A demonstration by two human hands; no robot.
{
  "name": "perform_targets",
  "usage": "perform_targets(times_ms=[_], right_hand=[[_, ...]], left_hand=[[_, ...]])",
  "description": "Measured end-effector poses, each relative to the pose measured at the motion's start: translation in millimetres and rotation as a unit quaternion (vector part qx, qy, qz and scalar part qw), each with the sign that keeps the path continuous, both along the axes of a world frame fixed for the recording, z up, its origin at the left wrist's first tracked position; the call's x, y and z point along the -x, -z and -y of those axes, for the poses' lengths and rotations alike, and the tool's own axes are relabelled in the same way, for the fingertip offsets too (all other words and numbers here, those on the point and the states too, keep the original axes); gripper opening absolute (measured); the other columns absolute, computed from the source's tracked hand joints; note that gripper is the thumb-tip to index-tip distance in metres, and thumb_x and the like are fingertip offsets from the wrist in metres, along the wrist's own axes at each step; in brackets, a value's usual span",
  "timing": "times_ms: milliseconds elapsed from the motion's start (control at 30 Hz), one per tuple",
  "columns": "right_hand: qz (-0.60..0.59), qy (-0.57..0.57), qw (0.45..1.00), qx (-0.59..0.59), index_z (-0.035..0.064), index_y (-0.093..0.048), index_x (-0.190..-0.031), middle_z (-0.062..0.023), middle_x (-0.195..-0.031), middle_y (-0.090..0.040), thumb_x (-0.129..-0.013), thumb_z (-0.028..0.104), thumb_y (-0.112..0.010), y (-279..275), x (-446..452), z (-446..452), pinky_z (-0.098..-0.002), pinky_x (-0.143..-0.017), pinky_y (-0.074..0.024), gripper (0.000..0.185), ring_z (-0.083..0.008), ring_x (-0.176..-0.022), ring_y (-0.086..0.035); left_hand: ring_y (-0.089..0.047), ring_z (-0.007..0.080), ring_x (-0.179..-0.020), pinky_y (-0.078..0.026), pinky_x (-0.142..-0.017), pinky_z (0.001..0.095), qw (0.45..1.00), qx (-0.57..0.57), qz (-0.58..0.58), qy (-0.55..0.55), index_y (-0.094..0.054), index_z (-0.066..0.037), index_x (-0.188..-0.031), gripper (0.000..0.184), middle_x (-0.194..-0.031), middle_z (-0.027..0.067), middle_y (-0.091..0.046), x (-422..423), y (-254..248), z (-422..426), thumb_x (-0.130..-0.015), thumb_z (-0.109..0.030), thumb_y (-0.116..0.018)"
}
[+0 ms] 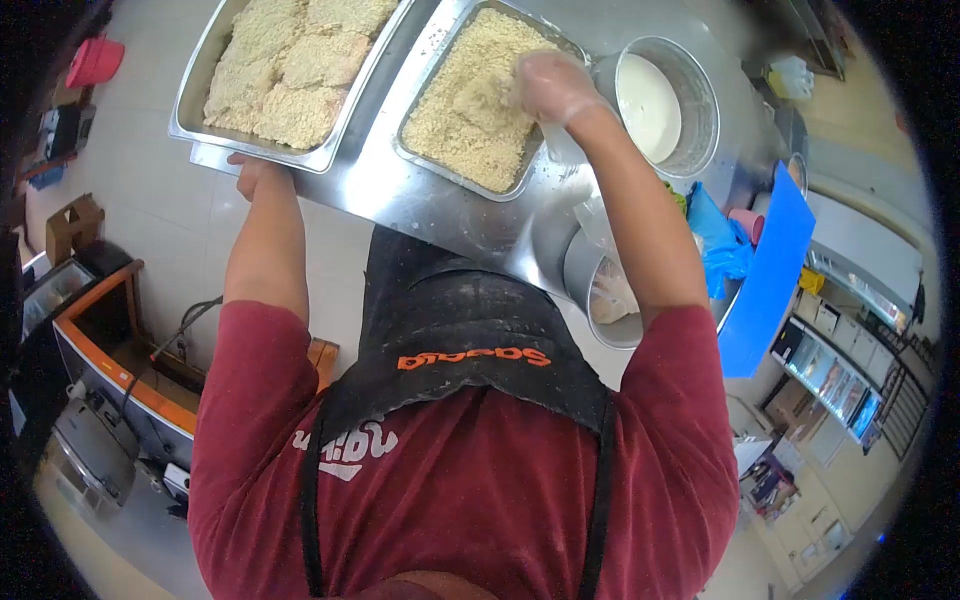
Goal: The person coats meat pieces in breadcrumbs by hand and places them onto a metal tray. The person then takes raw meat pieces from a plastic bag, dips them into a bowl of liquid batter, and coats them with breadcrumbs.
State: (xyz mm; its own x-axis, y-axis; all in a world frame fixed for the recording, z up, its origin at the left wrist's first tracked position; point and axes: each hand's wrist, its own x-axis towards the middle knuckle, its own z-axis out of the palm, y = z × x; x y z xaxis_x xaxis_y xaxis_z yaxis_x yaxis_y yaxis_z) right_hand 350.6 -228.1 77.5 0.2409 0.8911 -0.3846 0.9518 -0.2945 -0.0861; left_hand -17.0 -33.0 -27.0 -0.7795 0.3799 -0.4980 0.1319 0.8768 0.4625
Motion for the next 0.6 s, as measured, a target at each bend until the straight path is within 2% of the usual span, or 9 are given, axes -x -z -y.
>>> perform_targets(times_ms=[167,267,300,400,433,533,567,600], right_hand=[[-0.099,0.052,0.991,-0.076,-0.0037,-0.072,-0.093,-0.0268,-0.090,-0.069,-0.080,0.026,-0.073,-65.4,37.3,21.6,-0.0472,-0.078,-0.0536,0.032,-0.0418,-0.083,-0.068],[-0.148,0.058,0.979,-0.128,-0.0039,-0.071,-0.092,-0.0263,-0.086,-0.068,-0.080,0.023,-0.072,-83.9,31.6,23.5,-0.0443,-0.074,-0.0523,0.030,-0.0371,-0.075,-0.066],[-0.137,0.096,0.980,-0.103,-0.0051,-0.070,-0.091,-0.0238,-0.082,-0.067,-0.081,0.022,-0.070,-97.7,32.0,17.5,-0.0412,-0.071,-0.0511,0.029,-0.0281,-0.069,-0.064],[-0.179,0.142,0.971,-0.074,-0.0060,-0.073,-0.093,-0.0234,-0.082,-0.071,-0.080,0.022,-0.068,-144.4,27.3,1.7,-0.0385,-0.078,-0.0553,0.032,-0.0299,-0.081,-0.072],[-0.286,0.186,0.934,-0.105,-0.0050,-0.074,-0.099,-0.0155,-0.083,-0.073,-0.083,0.022,-0.071,-140.9,16.1,2.2,-0.0341,-0.073,-0.0550,0.032,-0.0203,-0.081,-0.070],[-0.474,0.234,0.819,-0.223,-0.0083,-0.070,-0.112,-0.0075,-0.100,-0.073,-0.092,0.029,-0.074,-159.1,20.6,-27.1,-0.0309,-0.087,-0.0545,0.042,-0.0160,-0.089,-0.069],[-0.495,0.175,0.818,-0.235,-0.0092,-0.066,-0.119,-0.0106,-0.110,-0.072,-0.097,0.027,-0.071,-161.4,5.3,-38.0,-0.0311,-0.096,-0.0528,0.042,-0.0166,-0.101,-0.070],[-0.514,0.182,0.799,-0.254,-0.0091,-0.066,-0.119,-0.0114,-0.111,-0.072,-0.097,0.025,-0.070,-161.8,1.5,-56.4,-0.0321,-0.097,-0.0530,0.040,-0.0170,-0.103,-0.069]], left_hand=[[-0.071,0.0444,-0.103,-0.056,-0.092,0.0516,1.000,-0.005,0.004,0.010,-0.070,0.010,-0.107,0.086,-0.112,0.0281,-0.072,0.5,-11.1,-1.0,-0.099,-0.067,-0.032],[-0.070,0.0449,-0.103,-0.055,-0.093,0.0518,0.999,-0.016,0.012,0.028,-0.070,0.010,-0.107,0.087,-0.112,0.0292,-0.072,-6.8,-20.4,-4.6,-0.098,-0.067,-0.031],[-0.070,0.0451,-0.104,-0.055,-0.094,0.0519,0.999,-0.021,0.013,0.037,-0.070,0.011,-0.108,0.088,-0.112,0.0296,-0.071,-5.6,-19.5,-3.4,-0.098,-0.068,-0.031],[-0.069,0.0463,-0.106,-0.053,-0.096,0.0519,0.998,-0.031,0.017,0.052,-0.069,0.011,-0.108,0.091,-0.113,0.0303,-0.071,2.1,-5.2,-7.3,-0.098,-0.070,-0.029],[-0.068,0.0466,-0.106,-0.053,-0.096,0.0519,0.998,-0.026,0.017,0.055,-0.069,0.011,-0.108,0.091,-0.113,0.0302,-0.071,2.3,-3.9,-7.7,-0.098,-0.071,-0.029],[-0.066,0.0472,-0.111,-0.052,-0.099,0.0517,0.998,-0.006,0.022,0.060,-0.066,0.011,-0.114,0.091,-0.118,0.0312,-0.069,3.0,-7.2,-7.5,-0.098,-0.071,-0.029],[-0.066,0.0471,-0.112,-0.051,-0.100,0.0517,0.998,-0.003,0.023,0.061,-0.065,0.011,-0.115,0.091,-0.119,0.0315,-0.068,1.2,-11.0,-6.4,-0.098,-0.071,-0.029],[-0.065,0.0470,-0.114,-0.050,-0.101,0.0516,0.998,-0.001,0.025,0.061,-0.065,0.010,-0.117,0.091,-0.121,0.0317,-0.068,0.3,-14.8,-7.4,-0.099,-0.071,-0.029]])
